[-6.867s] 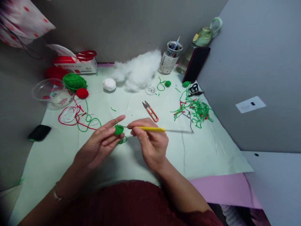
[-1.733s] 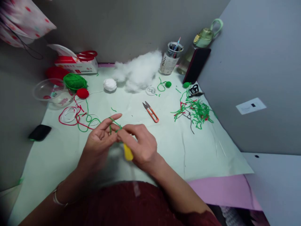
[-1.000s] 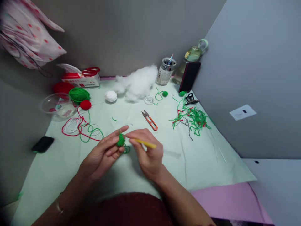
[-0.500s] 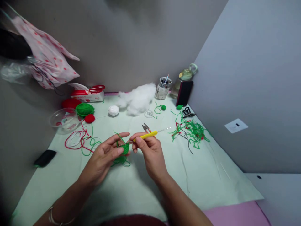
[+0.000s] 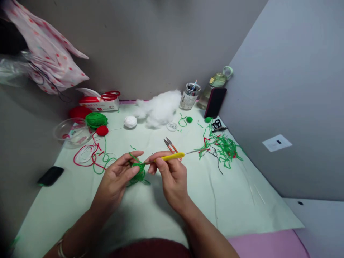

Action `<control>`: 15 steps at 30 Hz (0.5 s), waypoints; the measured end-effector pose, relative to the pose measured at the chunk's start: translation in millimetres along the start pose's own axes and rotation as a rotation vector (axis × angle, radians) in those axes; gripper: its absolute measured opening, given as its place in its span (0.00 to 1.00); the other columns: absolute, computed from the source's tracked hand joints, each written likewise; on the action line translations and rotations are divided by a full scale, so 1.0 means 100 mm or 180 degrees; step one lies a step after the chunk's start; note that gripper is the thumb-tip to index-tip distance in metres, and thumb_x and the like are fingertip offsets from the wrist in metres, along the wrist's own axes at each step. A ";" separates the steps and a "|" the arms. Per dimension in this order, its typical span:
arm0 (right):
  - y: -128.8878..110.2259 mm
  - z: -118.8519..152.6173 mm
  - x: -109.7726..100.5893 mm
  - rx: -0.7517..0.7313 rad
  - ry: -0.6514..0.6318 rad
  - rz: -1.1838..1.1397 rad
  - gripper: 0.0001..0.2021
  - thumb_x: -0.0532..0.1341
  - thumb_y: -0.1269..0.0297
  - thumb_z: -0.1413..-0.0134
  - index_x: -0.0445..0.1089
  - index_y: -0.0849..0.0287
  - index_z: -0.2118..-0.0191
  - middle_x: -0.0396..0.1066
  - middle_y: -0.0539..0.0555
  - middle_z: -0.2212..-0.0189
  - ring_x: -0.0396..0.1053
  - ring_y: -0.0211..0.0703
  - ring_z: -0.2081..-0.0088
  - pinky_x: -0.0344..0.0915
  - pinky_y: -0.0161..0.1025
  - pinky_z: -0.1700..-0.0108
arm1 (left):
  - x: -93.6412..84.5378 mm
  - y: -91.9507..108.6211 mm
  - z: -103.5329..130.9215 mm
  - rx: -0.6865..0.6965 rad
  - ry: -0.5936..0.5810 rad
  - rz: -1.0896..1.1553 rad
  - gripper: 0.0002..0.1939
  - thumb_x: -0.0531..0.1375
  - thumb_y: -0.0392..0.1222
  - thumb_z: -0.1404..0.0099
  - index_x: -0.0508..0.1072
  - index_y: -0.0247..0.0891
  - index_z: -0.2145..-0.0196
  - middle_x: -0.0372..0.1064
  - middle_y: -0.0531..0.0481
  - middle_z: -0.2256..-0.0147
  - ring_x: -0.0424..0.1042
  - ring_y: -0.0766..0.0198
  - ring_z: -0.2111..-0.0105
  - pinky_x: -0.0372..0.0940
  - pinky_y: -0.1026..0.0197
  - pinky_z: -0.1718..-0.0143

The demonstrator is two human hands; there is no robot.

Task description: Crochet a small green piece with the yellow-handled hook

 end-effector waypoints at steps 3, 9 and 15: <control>-0.05 0.06 0.01 -0.0620 -0.0133 0.0859 0.11 0.58 0.69 0.28 0.78 0.54 0.55 0.80 0.52 0.65 0.76 0.37 0.70 0.75 0.37 0.65 | 0.01 -0.02 0.01 0.0158 0.0248 -0.0067 0.18 0.74 0.42 0.38 0.83 0.44 0.50 0.70 0.52 0.65 0.69 0.66 0.63 0.66 0.65 0.60; -0.06 0.19 0.09 -0.1861 -0.0389 0.2279 0.15 0.62 0.73 0.33 0.80 0.48 0.48 0.82 0.56 0.58 0.80 0.46 0.58 0.78 0.42 0.59 | 0.10 -0.09 0.00 -0.0370 0.0117 0.0813 0.31 0.76 0.42 0.42 0.77 0.38 0.41 0.68 0.53 0.67 0.65 0.69 0.69 0.63 0.67 0.66; 0.03 0.05 -0.05 -0.0362 0.0142 0.0364 0.10 0.61 0.66 0.29 0.81 0.53 0.57 0.79 0.53 0.66 0.75 0.40 0.69 0.76 0.40 0.65 | 0.09 -0.05 -0.05 -0.0676 -0.0054 0.1181 0.25 0.75 0.37 0.41 0.81 0.34 0.46 0.60 0.57 0.73 0.48 0.74 0.77 0.52 0.70 0.77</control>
Point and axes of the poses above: each hand's wrist, its own z-axis away from the middle knuckle, its own x-axis out of the palm, y = z × x, the point moved 3 cm from there along -z, towards the middle knuckle
